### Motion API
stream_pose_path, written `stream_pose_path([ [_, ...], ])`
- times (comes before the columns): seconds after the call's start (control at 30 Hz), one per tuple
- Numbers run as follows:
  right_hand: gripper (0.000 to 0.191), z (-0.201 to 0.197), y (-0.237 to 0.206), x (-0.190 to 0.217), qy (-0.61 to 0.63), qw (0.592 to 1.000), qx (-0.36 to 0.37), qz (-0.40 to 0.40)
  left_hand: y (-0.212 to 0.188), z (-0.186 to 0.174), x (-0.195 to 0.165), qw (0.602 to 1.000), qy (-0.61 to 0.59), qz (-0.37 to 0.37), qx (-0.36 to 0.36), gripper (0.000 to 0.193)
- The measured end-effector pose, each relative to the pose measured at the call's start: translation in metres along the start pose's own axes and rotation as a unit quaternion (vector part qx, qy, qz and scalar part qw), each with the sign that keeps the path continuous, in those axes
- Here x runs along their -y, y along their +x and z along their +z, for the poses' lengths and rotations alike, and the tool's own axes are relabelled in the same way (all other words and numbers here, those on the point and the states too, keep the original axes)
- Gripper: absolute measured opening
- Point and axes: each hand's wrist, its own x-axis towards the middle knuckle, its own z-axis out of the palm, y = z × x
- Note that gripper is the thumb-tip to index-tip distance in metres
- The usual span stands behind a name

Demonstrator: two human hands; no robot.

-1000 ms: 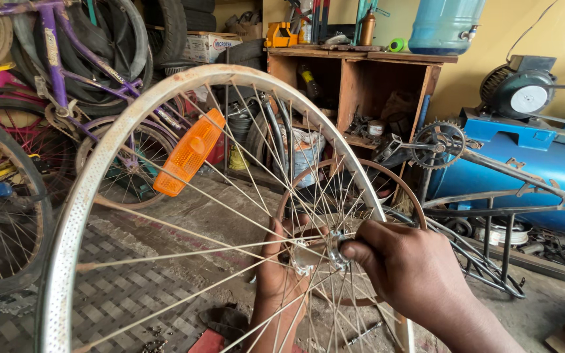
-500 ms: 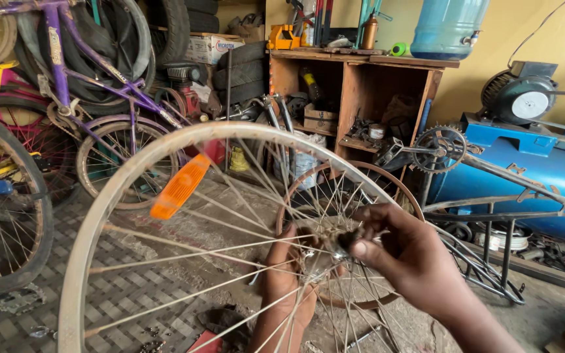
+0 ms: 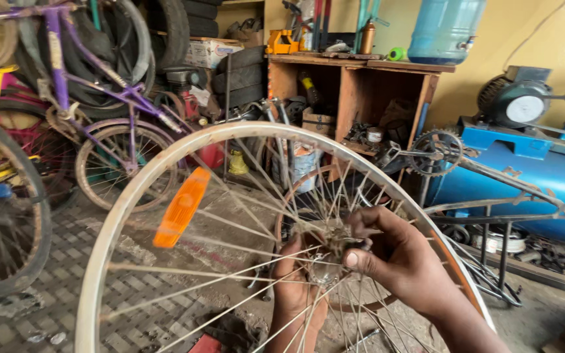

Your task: The person assembles the hub and spokes of a bicycle wheel by hand and kemudian fits the rim onto the spoke structure.

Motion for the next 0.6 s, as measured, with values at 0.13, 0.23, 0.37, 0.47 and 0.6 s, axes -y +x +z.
stream_pose_path([
  [0.13,0.033,-0.014,-0.004,-0.006,-0.063,0.994,0.060,-0.061,0.004,-0.003,0.009,1.000,-0.019,0.017,-0.018,0.032],
  [0.23,0.031,-0.010,-0.005,-0.018,-0.051,0.999,-0.010,-0.014,0.006,-0.006,0.018,0.999,-0.018,0.001,-0.030,0.031],
  [0.37,0.049,-0.014,-0.012,-0.019,-0.018,0.997,-0.039,0.057,0.004,-0.011,0.027,1.000,0.003,-0.009,0.004,0.033],
  [0.47,0.035,-0.018,-0.012,-0.018,0.058,0.996,0.060,0.008,0.004,-0.014,0.028,1.000,-0.002,-0.014,0.006,0.034],
  [0.6,0.028,-0.017,-0.010,-0.027,0.083,0.996,0.012,-0.015,0.005,-0.016,0.029,0.996,0.002,-0.040,-0.078,0.033],
])
